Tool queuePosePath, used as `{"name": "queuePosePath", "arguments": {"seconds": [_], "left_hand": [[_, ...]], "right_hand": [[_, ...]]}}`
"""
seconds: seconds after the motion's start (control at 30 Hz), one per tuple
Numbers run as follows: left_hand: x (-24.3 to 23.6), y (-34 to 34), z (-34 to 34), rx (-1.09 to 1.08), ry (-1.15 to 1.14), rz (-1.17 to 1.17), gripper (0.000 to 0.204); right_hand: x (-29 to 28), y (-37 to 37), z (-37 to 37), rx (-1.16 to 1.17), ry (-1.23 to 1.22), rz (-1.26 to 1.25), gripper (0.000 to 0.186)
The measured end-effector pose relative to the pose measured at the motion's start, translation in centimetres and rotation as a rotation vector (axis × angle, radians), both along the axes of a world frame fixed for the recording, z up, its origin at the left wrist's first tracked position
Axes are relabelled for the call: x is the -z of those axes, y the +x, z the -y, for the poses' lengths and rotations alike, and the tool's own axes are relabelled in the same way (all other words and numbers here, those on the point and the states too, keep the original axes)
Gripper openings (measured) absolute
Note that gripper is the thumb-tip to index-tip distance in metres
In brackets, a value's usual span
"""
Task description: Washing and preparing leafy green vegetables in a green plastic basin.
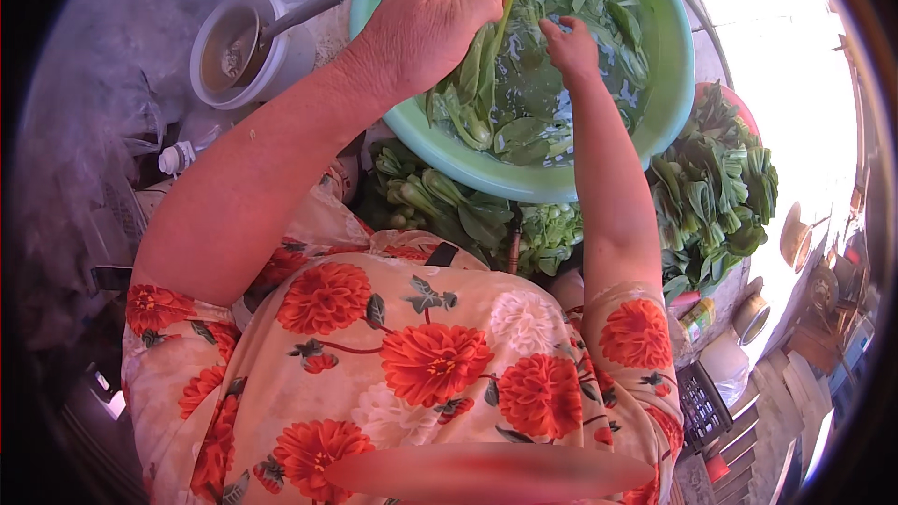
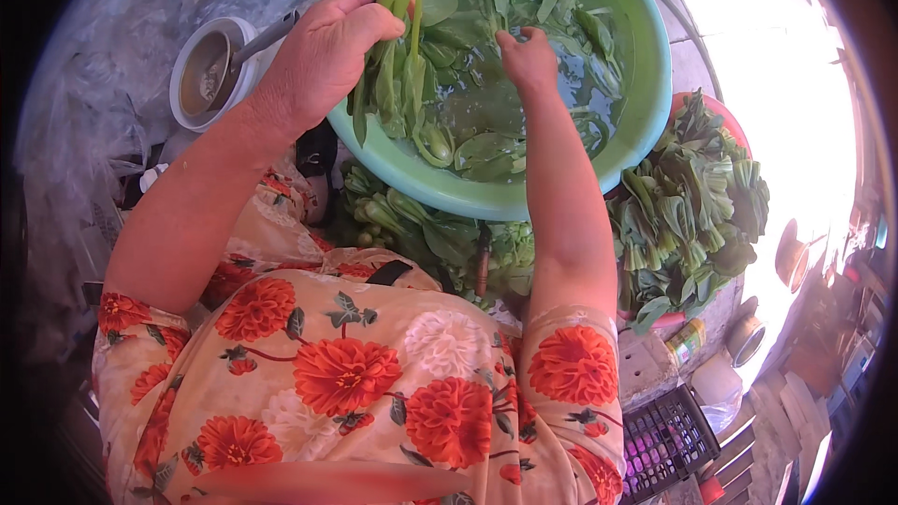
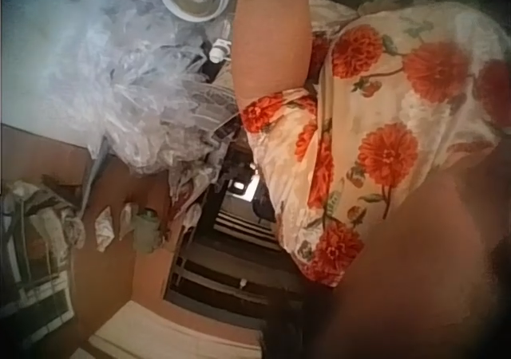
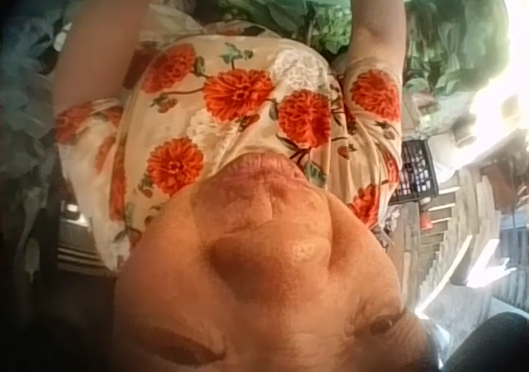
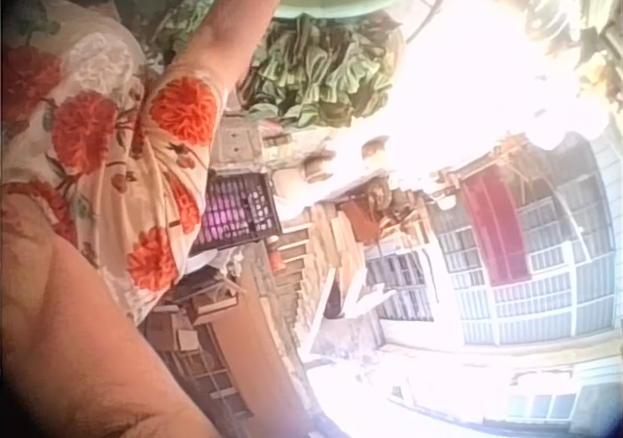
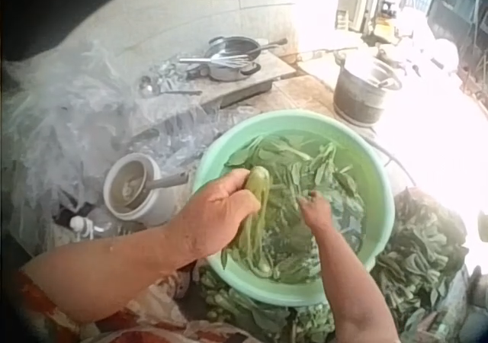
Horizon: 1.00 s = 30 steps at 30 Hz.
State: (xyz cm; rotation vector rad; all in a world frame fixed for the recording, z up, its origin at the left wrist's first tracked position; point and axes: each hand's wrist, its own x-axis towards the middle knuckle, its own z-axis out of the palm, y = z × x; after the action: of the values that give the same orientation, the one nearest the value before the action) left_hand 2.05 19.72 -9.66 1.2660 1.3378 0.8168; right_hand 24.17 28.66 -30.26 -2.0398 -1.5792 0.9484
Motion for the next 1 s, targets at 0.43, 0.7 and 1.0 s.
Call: {"name": "queuePosePath", "arguments": {"seconds": [0.43, 0.7, 1.0], "left_hand": [[-1.5, 1.1, 1.5, 0.107, -0.006, -0.236, 0.034], [1.3, 0.5, 1.8, 0.243, 0.367, -0.439, 0.047], [-1.9, 0.3, 1.6, 0.383, -0.010, -0.287, 0.040]], "right_hand": [[0.0, 4.3, 4.1, -0.239, -0.111, 0.260, 0.044], [-17.1, -0.6, 6.7, -0.462, 0.104, -0.217, 0.031], [-20.5, -1.7, 8.7, -0.391, -0.050, -0.940, 0.026]]}}
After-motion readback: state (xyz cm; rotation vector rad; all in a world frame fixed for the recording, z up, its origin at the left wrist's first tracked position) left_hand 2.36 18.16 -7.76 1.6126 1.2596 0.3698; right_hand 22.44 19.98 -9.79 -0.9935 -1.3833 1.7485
